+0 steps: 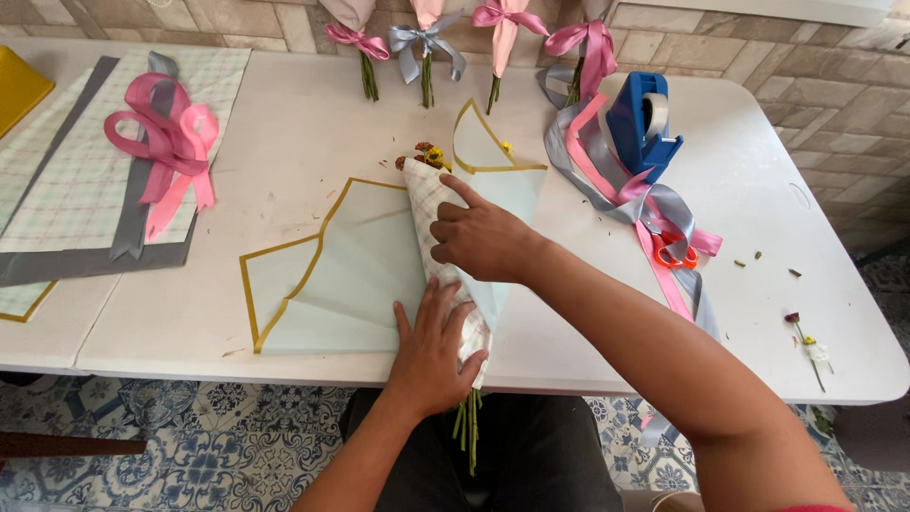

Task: The person wraps a bouquet of yellow flowers in several layers of decorative paper, smoothing the paper by hand and securing the arrangement with tape.

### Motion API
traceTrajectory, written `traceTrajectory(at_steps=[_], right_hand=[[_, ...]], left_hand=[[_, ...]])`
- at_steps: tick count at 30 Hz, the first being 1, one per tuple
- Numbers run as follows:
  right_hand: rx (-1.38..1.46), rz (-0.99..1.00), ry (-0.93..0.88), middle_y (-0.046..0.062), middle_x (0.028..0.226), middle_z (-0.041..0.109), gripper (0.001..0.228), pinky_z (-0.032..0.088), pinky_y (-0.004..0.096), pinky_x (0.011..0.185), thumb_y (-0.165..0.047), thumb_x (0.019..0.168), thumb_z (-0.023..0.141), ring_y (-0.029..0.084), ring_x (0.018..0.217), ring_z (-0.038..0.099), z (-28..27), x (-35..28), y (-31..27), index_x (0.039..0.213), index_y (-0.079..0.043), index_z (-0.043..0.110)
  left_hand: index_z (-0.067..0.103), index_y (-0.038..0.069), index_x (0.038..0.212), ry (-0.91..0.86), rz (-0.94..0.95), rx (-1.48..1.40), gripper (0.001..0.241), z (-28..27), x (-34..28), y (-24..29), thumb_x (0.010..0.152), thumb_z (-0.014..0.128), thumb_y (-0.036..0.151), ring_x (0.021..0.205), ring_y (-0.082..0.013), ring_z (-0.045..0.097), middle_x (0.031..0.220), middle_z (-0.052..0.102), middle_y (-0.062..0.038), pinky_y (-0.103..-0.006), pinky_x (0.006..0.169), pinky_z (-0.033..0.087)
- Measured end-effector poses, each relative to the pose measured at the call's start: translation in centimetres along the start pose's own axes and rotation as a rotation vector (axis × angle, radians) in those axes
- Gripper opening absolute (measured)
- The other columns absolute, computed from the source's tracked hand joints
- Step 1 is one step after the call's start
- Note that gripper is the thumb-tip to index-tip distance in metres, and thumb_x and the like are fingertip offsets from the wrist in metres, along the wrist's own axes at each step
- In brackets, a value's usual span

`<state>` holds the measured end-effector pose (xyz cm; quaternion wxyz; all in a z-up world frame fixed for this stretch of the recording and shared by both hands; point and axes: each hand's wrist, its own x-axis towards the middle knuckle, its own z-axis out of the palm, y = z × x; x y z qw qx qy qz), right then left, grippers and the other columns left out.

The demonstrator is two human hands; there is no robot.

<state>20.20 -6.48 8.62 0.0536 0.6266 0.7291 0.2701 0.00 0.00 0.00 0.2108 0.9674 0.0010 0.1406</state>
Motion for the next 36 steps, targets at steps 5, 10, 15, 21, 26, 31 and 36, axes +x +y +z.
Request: traceTrajectory(at_steps=[5,10,15,21,26,31,36], right_hand=[[0.045,0.07,-0.315,-0.002,0.102,0.072,0.019,0.004,0.064,0.127,-0.014,0.085,0.078,0.02,0.116,0.062,0.5,3.1,-0.1,0.097,-0.028,0.079],[0.051,0.084,-0.389,-0.002,0.137,0.063,0.023,-0.003,0.068,0.126,-0.029,0.085,0.081,0.021,0.148,0.041,-0.2,3.7,-0.4,0.108,-0.031,0.078],[0.206,0.314,0.291,0.011,0.127,0.057,0.033,0.043,0.055,0.111,-0.025,0.085,0.081,0.034,0.128,0.056,0.8,-0.3,-1.9,0.11,-0.011,0.065],[0.582,0.462,0.248,0.008,0.105,0.066,0.021,0.052,0.042,0.095,-0.017,0.101,0.055,0.029,0.11,0.068,1.5,-6.5,-8.0,0.111,-0.008,0.071],[0.567,0.509,0.28,0.007,0.108,0.068,0.02,0.05,0.044,0.097,-0.019,0.101,0.059,0.029,0.113,0.066,1.8,-6.4,-8.6,0.112,-0.009,0.072],[0.54,0.521,0.234,0.008,0.109,0.068,0.02,0.046,0.044,0.104,-0.017,0.099,0.06,0.028,0.114,0.065,1.5,-6.0,-8.9,0.112,-0.006,0.072],[0.487,0.573,0.153,0.007,0.108,0.067,0.026,0.043,0.046,0.108,-0.029,0.097,0.064,0.026,0.113,0.064,1.7,-5.3,-9.4,0.111,-0.009,0.071]], left_hand=[[0.042,0.013,0.149,0.052,0.025,-0.009,0.072,0.5,0.0,-0.5,0.09,0.069,0.045,0.148,-0.0473,0.027,0.144,0.037,-0.015,-0.0849,0.105,0.023],[0.043,0.011,0.153,0.02,0.031,0.0,0.074,0.7,0.1,-0.3,0.091,0.065,0.045,0.146,-0.0471,0.025,0.141,0.036,-0.015,-0.0834,0.106,0.022],[0.036,0.005,0.154,0.013,0.031,0.012,0.08,-0.8,0.3,0.2,0.092,0.064,0.046,0.151,-0.0505,0.018,0.161,0.027,-0.024,-0.0811,0.108,0.022],[0.042,-0.001,0.15,0.001,0.022,-0.051,0.079,-1.5,0.4,0.5,0.09,0.067,0.046,0.149,-0.0523,0.023,0.159,0.032,-0.025,-0.082,0.107,0.024],[0.052,0.004,0.144,-0.007,0.01,-0.094,0.057,-4.1,-0.5,-1.2,0.097,0.059,0.036,0.148,-0.0475,0.03,0.154,0.04,-0.02,-0.0785,0.11,0.024],[0.055,0.021,0.146,-0.237,-0.041,0.047,0.062,-7.7,-3.9,-7.1,0.083,0.059,0.019,0.148,-0.0303,0.039,0.149,0.051,-0.003,-0.0677,0.118,0.024],[0.075,0.03,0.12,-0.145,-0.197,0.285,0.042,-9.9,-4.8,-10.7,0.083,0.067,0.011,0.117,-0.0169,0.064,0.106,0.069,0.008,-0.0553,0.12,0.028]])
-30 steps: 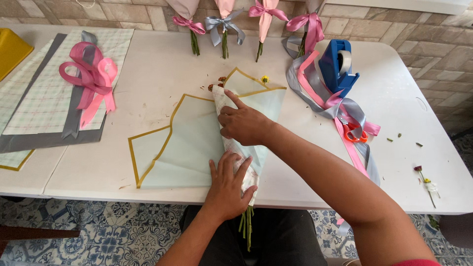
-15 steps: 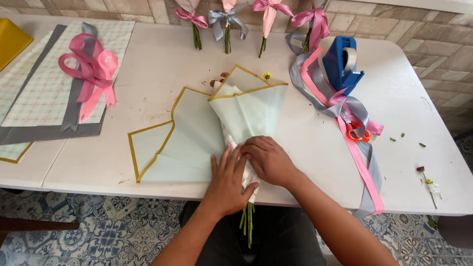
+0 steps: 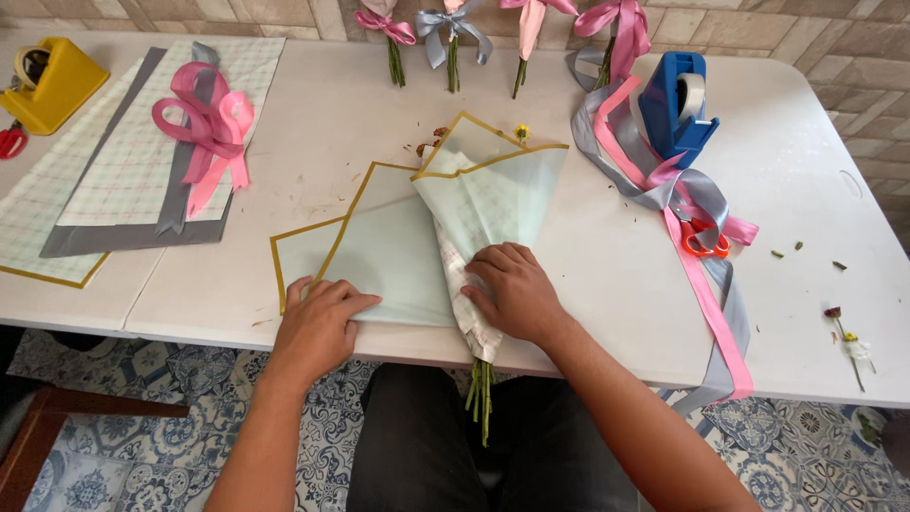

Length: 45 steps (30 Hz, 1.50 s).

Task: The person wraps a bouquet of yellow flowers in several layers of decorative paper, smoothing the paper by hand and securing the arrangement with tape.

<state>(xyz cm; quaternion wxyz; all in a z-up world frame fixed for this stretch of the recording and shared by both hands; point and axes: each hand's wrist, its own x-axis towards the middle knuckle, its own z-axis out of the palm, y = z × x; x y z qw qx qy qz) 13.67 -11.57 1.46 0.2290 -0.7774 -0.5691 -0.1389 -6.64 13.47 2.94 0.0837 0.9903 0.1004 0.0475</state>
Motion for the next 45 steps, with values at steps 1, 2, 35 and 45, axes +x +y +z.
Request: traceTrajectory(at_steps=[1,2,35,45], right_hand=[[0.0,-0.001,0.003,0.007,0.108,0.067,0.026,0.043,0.046,0.108,-0.029,0.097,0.064,0.026,0.113,0.064,0.1,0.0,-0.2,0.111,-0.009,0.071],[-0.004,0.016,-0.014,0.008,0.108,0.067,0.028,0.043,0.045,0.109,-0.03,0.097,0.064,0.026,0.114,0.064,0.2,0.1,-0.3,0.112,-0.008,0.072],[0.73,0.398,0.091,0.009,0.06,0.064,0.023,0.048,0.037,0.063,-0.021,0.089,0.07,0.02,0.059,0.057,0.2,-0.1,0.5,0.071,-0.006,0.068],[0.843,0.597,0.164,0.016,0.09,0.075,0.013,0.057,0.042,0.097,-0.01,0.088,0.076,0.027,0.099,0.073,1.2,-0.3,1.8,0.093,0.003,0.077]], left_hand=[[0.075,0.03,0.12,0.002,0.001,0.003,0.042,0.8,0.2,-0.7,0.083,0.067,0.011,0.117,-0.0169,0.064,0.106,0.069,0.008,-0.0553,0.12,0.028],[0.076,0.033,0.106,0.095,0.013,0.069,0.031,1.7,0.5,-1.4,0.081,0.071,0.015,0.116,-0.014,0.062,0.102,0.067,0.012,-0.0523,0.119,0.03],[0.063,0.016,0.128,0.786,0.397,-0.298,0.04,2.3,6.5,16.3,0.091,0.052,0.009,0.12,-0.0297,0.054,0.121,0.055,-0.006,-0.0469,0.096,0.04],[0.056,0.007,0.128,0.387,0.176,-0.364,0.037,4.8,3.0,16.3,0.093,0.067,0.014,0.134,-0.0396,0.044,0.131,0.049,-0.014,-0.0538,0.102,0.04]])
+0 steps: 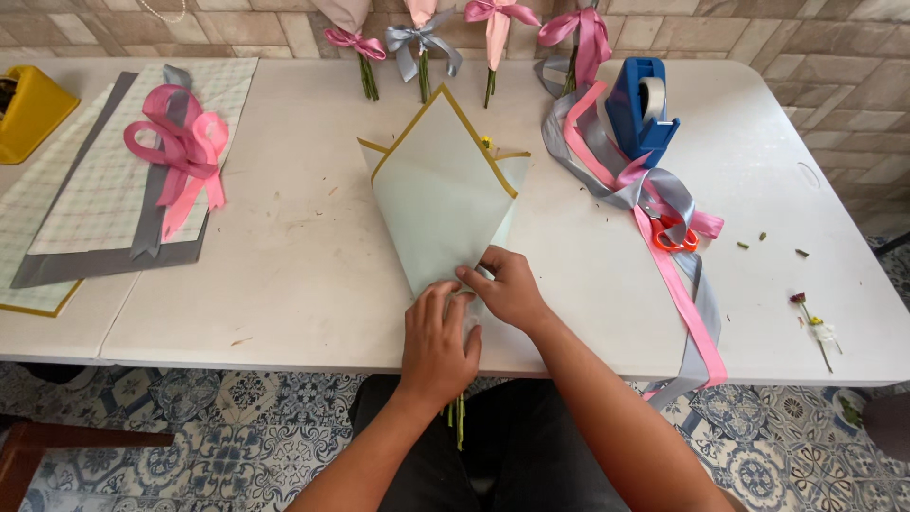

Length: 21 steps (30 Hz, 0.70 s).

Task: The person wraps a bouquet of yellow flowers in several layers of decorative paper, smoothing the paper by hand and securing the arrangement with tape.

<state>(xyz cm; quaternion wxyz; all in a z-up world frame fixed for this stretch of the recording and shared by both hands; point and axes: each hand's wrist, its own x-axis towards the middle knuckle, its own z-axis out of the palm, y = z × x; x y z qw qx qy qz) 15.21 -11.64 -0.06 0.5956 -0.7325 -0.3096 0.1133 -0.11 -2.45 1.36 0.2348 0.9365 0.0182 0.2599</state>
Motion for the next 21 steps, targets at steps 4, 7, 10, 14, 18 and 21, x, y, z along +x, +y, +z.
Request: traceTrajectory(at_steps=[4,7,10,14,18,21], right_hand=[[0.063,-0.018,0.083,0.015,0.089,0.073,0.014,0.058,0.039,0.099,-0.005,0.082,0.083,0.026,0.099,0.073,0.3,0.3,0.5,0.092,0.003,0.077],[0.062,-0.041,0.145,0.016,0.081,0.064,0.018,0.06,0.036,0.096,-0.003,0.08,0.085,0.022,0.09,0.069,0.4,0.5,0.2,0.085,0.007,0.07],[0.074,-0.008,0.194,0.02,0.082,0.064,0.019,0.061,0.038,0.092,-0.002,0.08,0.083,0.026,0.093,0.069,0.5,0.7,1.4,0.084,0.009,0.068],[0.019,0.089,0.234,0.016,0.083,0.07,0.017,0.062,0.041,0.086,-0.011,0.088,0.077,0.024,0.092,0.073,-0.2,1.0,0.5,0.083,0.003,0.068],[0.005,0.204,0.269,0.011,0.068,0.069,0.014,0.06,0.035,0.069,-0.012,0.086,0.071,0.018,0.064,0.072,-0.5,1.0,0.9,0.076,-0.003,0.069],[0.021,0.323,0.288,0.012,0.06,0.064,0.011,0.054,0.031,0.049,-0.009,0.081,0.068,0.017,0.046,0.065,-0.8,1.1,1.5,0.073,-0.002,0.066]], left_hand=[[0.052,0.003,0.137,-0.046,-0.049,0.014,0.047,-0.3,0.2,0.3,0.094,0.065,0.016,0.137,-0.0405,0.043,0.135,0.047,-0.017,-0.0542,0.105,0.039],[0.05,0.003,0.137,-0.103,-0.108,-0.018,0.048,-0.1,1.1,-0.4,0.094,0.064,0.02,0.132,-0.0415,0.048,0.135,0.048,-0.019,-0.0555,0.103,0.041],[0.05,0.008,0.131,-0.085,-0.167,0.03,0.042,0.9,2.0,-2.0,0.093,0.065,0.021,0.118,-0.0389,0.059,0.122,0.055,-0.015,-0.0535,0.092,0.048],[0.054,0.01,0.124,-0.037,-0.162,0.171,0.046,2.5,3.3,-3.6,0.088,0.073,0.033,0.104,-0.0343,0.062,0.113,0.055,-0.01,-0.0485,0.082,0.051],[0.055,0.013,0.118,-0.038,-0.227,0.201,0.042,3.2,3.8,-3.9,0.087,0.071,0.037,0.1,-0.0318,0.063,0.108,0.056,-0.006,-0.047,0.077,0.052],[0.056,0.015,0.115,-0.03,-0.241,0.23,0.04,3.5,3.8,-3.9,0.086,0.071,0.04,0.098,-0.0307,0.062,0.105,0.056,-0.005,-0.0464,0.075,0.052]])
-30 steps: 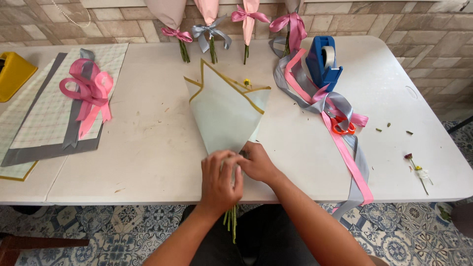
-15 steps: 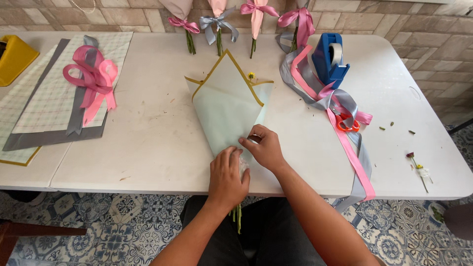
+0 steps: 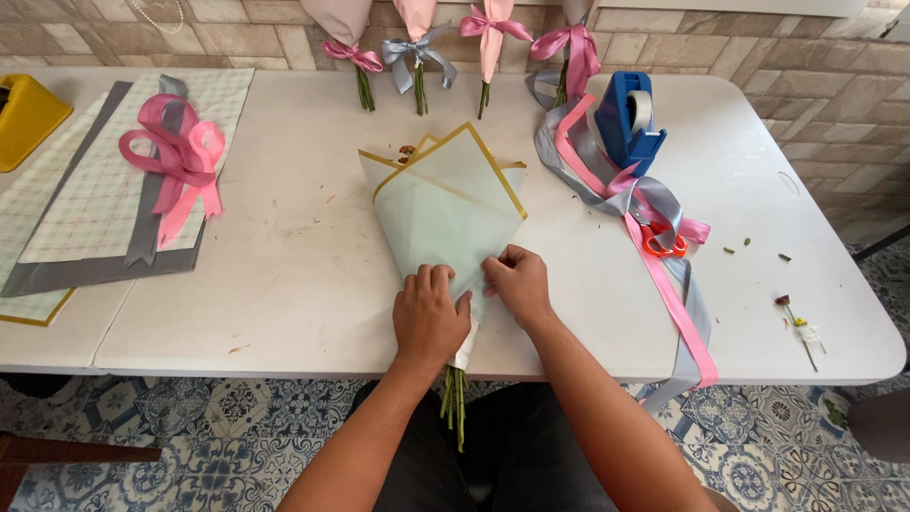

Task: The person wraps a bouquet of yellow flowers in several layers of decorative paper, smoothing the paper by hand and securing the arrangement with tape.

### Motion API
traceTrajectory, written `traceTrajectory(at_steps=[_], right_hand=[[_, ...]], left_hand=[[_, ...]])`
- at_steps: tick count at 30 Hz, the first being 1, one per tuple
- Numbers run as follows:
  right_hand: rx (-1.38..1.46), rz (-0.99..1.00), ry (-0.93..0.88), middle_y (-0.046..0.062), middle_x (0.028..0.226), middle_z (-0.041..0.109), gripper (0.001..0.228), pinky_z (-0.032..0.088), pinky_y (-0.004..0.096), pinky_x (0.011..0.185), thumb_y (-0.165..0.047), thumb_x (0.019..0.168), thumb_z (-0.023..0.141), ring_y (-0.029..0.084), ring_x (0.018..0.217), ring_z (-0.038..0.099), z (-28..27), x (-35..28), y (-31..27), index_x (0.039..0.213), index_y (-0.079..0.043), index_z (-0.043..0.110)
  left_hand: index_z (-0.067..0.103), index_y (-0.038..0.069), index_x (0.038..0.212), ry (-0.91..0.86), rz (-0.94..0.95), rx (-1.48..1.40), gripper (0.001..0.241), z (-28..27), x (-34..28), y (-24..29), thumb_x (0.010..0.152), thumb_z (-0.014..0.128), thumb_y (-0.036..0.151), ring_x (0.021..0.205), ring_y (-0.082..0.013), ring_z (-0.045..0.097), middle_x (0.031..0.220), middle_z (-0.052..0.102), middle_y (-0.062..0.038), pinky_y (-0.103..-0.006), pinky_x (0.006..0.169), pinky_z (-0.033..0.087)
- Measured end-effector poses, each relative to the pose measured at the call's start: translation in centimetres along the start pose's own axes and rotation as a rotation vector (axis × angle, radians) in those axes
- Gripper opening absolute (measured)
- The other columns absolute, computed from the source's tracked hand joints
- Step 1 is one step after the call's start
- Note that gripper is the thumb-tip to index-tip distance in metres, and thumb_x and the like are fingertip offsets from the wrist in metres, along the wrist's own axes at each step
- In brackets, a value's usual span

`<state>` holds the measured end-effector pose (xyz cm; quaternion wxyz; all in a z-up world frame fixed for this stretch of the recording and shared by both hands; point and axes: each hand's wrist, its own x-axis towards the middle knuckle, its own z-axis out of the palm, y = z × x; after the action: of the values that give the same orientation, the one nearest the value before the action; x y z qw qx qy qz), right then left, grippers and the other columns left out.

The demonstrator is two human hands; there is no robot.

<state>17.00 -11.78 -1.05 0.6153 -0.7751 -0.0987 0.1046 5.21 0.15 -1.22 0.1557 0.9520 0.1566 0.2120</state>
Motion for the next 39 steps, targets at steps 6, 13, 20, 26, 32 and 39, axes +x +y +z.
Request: traceTrajectory(at_steps=[6,13,20,26,32,39], right_hand=[[0.085,0.166,-0.01,0.014,0.065,0.063,0.021,0.056,0.029,0.037,-0.014,0.091,0.071,0.017,0.046,0.063,-0.7,-0.8,-2.1,0.082,0.003,0.065],[0.121,0.225,-0.024,0.02,0.069,0.068,0.015,0.065,0.037,0.05,-0.008,0.09,0.069,0.025,0.053,0.073,-1.5,0.2,-2.2,0.089,0.007,0.066],[0.221,0.259,-0.072,0.022,0.074,0.067,0.016,0.065,0.039,0.066,-0.005,0.091,0.068,0.03,0.064,0.076,-2.1,1.5,-1.7,0.093,0.007,0.058],[0.533,0.315,-0.111,0.013,0.071,0.067,0.016,0.068,0.035,0.065,0.003,0.09,0.068,0.023,0.063,0.076,-1.7,1.4,-0.3,0.096,0.003,0.053],[0.561,0.296,-0.092,0.014,0.082,0.067,0.031,0.07,0.037,0.066,0.006,0.091,0.064,0.023,0.063,0.075,-1.4,1.7,-0.2,0.12,0.01,0.051],[0.299,0.257,-0.042,0.015,0.082,0.064,0.05,0.07,0.044,0.068,0.007,0.088,0.061,0.032,0.061,0.076,-0.9,2.5,0.0,0.135,0.013,0.045]], left_hand=[[0.061,0.015,0.111,0.019,0.054,0.012,0.032,-0.3,-0.1,0.1,0.088,0.069,0.037,0.1,-0.032,0.063,0.104,0.058,-0.006,-0.0466,0.076,0.052],[0.065,0.021,0.11,0.059,0.11,0.069,0.026,-1.6,-0.8,0.3,0.093,0.067,0.04,0.107,-0.0273,0.059,0.104,0.058,-0.005,-0.0476,0.085,0.047],[0.036,0.0,0.15,0.019,-0.146,-0.385,0.09,-6.5,-3.0,1.4,0.083,0.084,0.037,0.129,-0.0493,0.048,0.135,0.043,-0.025,-0.0561,0.106,0.041],[0.016,0.004,0.161,-0.21,-0.335,-0.564,0.109,-8.1,-2.8,1.8,0.083,0.083,0.039,0.133,-0.0577,0.047,0.147,0.035,-0.03,-0.0631,0.109,0.044],[0.017,0.008,0.162,-0.235,-0.364,-0.51,0.104,-6.4,-1.8,1.0,0.082,0.081,0.024,0.134,-0.0537,0.049,0.149,0.034,-0.025,-0.061,0.108,0.045],[0.029,0.012,0.161,-0.201,-0.053,-0.066,0.087,-5.9,-1.7,2.4,0.083,0.069,0.02,0.149,-0.0478,0.021,0.159,0.027,-0.019,-0.0634,0.112,0.026]])
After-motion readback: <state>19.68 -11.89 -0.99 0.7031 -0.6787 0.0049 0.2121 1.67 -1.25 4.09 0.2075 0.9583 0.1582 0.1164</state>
